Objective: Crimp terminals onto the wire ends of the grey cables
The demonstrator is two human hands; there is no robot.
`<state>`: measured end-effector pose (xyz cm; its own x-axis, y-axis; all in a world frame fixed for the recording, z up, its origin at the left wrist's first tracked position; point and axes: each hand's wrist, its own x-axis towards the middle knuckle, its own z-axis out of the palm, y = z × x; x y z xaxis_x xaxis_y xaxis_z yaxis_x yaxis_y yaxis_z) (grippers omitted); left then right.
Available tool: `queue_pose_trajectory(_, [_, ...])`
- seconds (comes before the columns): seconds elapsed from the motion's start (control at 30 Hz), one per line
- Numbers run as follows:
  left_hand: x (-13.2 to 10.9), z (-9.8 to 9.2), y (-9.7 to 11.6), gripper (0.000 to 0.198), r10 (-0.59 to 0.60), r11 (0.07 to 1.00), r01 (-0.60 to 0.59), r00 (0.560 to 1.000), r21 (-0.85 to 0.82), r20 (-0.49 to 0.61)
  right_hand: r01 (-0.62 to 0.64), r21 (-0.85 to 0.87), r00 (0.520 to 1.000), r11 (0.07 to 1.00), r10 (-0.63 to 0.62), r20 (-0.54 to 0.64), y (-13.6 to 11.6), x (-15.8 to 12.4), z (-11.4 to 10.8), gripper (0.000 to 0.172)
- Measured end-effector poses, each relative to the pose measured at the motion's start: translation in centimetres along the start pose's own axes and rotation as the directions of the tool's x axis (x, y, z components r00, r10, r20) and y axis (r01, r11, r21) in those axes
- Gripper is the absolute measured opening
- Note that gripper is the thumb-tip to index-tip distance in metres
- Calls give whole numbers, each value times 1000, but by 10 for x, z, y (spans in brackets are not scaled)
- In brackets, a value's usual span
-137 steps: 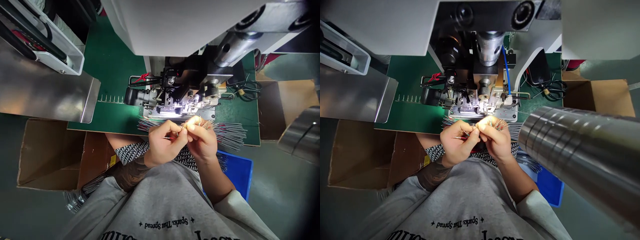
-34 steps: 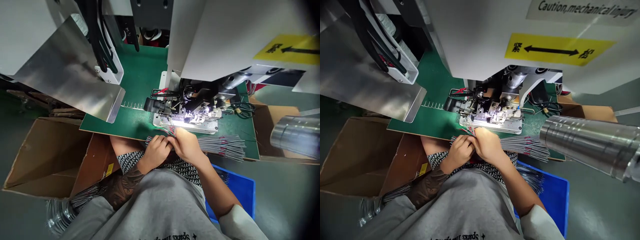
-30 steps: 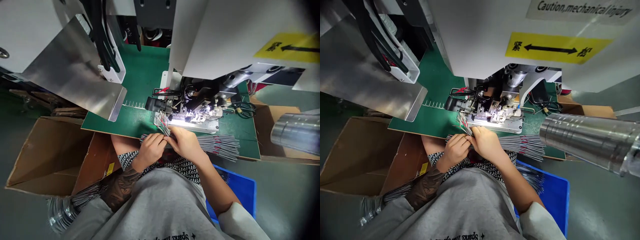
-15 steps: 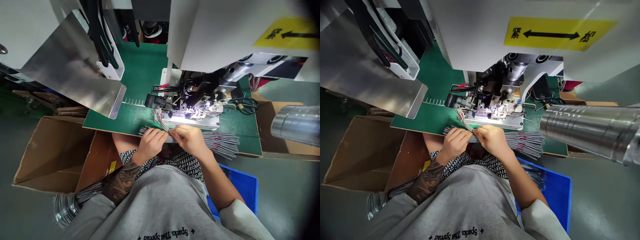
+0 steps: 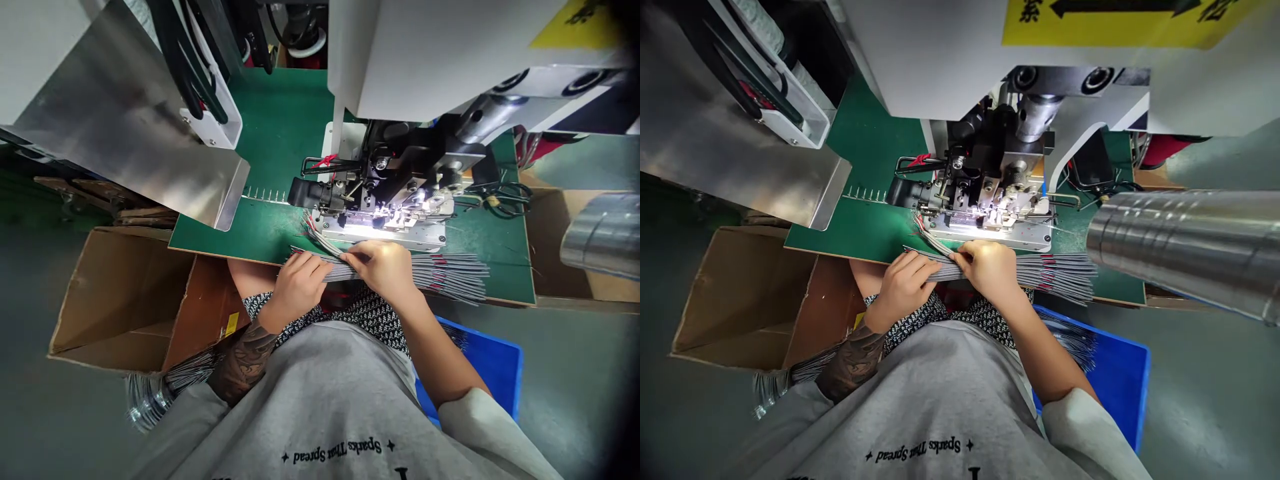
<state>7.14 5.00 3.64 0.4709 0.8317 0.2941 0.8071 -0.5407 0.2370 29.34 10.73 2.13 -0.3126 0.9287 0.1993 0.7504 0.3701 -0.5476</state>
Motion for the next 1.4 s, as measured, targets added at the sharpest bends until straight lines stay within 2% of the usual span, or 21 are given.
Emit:
queue_pose_trajectory(0.1, [7,-7,-7,25,-62,975,73,996,-209,61,-1,-3,999,1000,1,-46,5,-6,0,23])
queue_pose_trajectory(0.17, [12,-10,-15,27,-133,951,149,988,-272,77,27,13,996,1000,-26,-85,9,-11,0,22])
queue_pose_trajectory(0.27, [22,-12,-25,27,-175,944,213,971,-252,164,80,43,988,996,-73,-139,14,-19,0,24])
queue_pose_trajectory(0.33, [31,-14,-29,22,-153,955,209,954,-208,257,117,60,981,991,-106,-165,16,-23,1,22])
queue_pose_trajectory(0.47, [43,-21,-28,10,-136,978,189,892,-84,430,163,86,965,983,-141,-220,16,-29,6,16])
queue_pose_trajectory(0.53, [43,-23,-27,16,-121,984,169,870,-59,478,166,83,956,983,-140,-259,16,-30,9,14])
queue_pose_trajectory(0.63, [38,-23,-27,29,-141,984,178,867,-33,477,177,59,932,982,-148,-330,17,-32,15,11])
queue_pose_trajectory(0.8, [31,-23,-22,6,-114,988,151,875,-40,471,204,67,919,977,-167,-356,17,-32,17,5])
queue_pose_trajectory(0.87, [31,-24,-18,5,-103,993,118,876,-1,471,215,72,918,974,-176,-355,17,-32,16,2])
queue_pose_trajectory(1.03, [32,-26,-10,13,-167,984,109,831,140,530,245,48,895,968,-207,-396,18,-33,15,6])
queue_pose_trajectory(1.2, [31,-22,-17,21,-172,984,165,827,61,535,248,32,879,968,-211,-428,19,-36,20,8])
queue_pose_trajectory(1.27, [31,-22,-18,17,-171,985,153,818,78,549,254,28,871,967,-216,-440,18,-37,22,8])
queue_pose_trajectory(1.33, [33,-23,-15,13,-158,987,115,814,113,559,248,28,876,968,-212,-433,18,-37,20,7])
queue_pose_trajectory(1.4, [34,-25,-12,14,-140,988,82,826,130,546,234,21,902,972,-209,-379,19,-39,14,6])
